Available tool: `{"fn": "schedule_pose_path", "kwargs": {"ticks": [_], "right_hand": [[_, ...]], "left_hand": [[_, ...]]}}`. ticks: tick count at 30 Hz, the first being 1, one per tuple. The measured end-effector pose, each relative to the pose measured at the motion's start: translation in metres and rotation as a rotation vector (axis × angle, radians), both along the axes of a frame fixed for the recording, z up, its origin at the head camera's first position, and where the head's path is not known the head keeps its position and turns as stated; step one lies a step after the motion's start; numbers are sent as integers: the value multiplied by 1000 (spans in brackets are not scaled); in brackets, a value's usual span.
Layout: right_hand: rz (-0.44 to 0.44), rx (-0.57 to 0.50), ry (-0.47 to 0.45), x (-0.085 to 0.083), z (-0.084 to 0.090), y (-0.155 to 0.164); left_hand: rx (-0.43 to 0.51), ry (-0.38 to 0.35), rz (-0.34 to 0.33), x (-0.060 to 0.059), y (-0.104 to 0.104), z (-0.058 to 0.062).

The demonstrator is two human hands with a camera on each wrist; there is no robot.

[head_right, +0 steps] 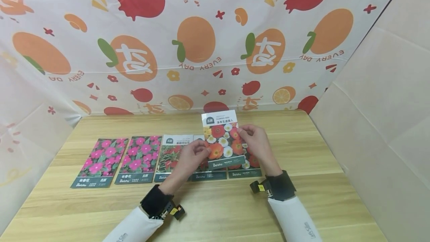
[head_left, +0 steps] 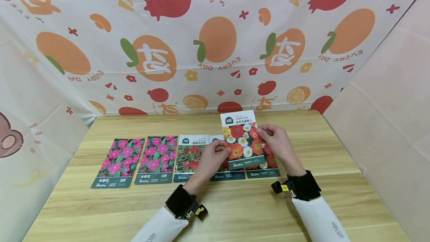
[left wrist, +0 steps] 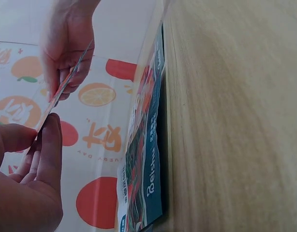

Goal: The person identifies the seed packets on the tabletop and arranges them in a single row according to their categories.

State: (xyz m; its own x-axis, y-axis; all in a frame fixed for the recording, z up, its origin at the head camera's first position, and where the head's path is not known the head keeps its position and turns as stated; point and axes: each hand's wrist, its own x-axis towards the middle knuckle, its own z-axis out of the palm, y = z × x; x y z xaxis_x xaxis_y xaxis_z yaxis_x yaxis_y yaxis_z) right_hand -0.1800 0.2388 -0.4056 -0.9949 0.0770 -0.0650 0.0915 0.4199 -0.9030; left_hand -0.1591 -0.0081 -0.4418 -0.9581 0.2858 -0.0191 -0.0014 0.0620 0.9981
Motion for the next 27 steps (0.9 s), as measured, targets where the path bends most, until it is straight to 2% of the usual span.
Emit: {"fn": "schedule_pose_path", "kwargs": {"ticks": [5,8,12,15,19,27], "right_hand": [[1,-27,-22,0,0,2],[-5,-91,-38,0,0,8],[-25,-149,-44,-1,0,26],[-34,-145,-59,2,0,44],[-49,-116,-73,8,-2,69],[-63,-45,-129,20,-10,115]], "left_hand": [[33,3,3,0,1,-1],[98,-26,-9,-1,-1,-2],[168,-48,8,-4,-10,-2],[178,-33,36,-6,-20,0],[155,3,51,-8,-37,3],[22,42,110,-12,-71,6]]}}
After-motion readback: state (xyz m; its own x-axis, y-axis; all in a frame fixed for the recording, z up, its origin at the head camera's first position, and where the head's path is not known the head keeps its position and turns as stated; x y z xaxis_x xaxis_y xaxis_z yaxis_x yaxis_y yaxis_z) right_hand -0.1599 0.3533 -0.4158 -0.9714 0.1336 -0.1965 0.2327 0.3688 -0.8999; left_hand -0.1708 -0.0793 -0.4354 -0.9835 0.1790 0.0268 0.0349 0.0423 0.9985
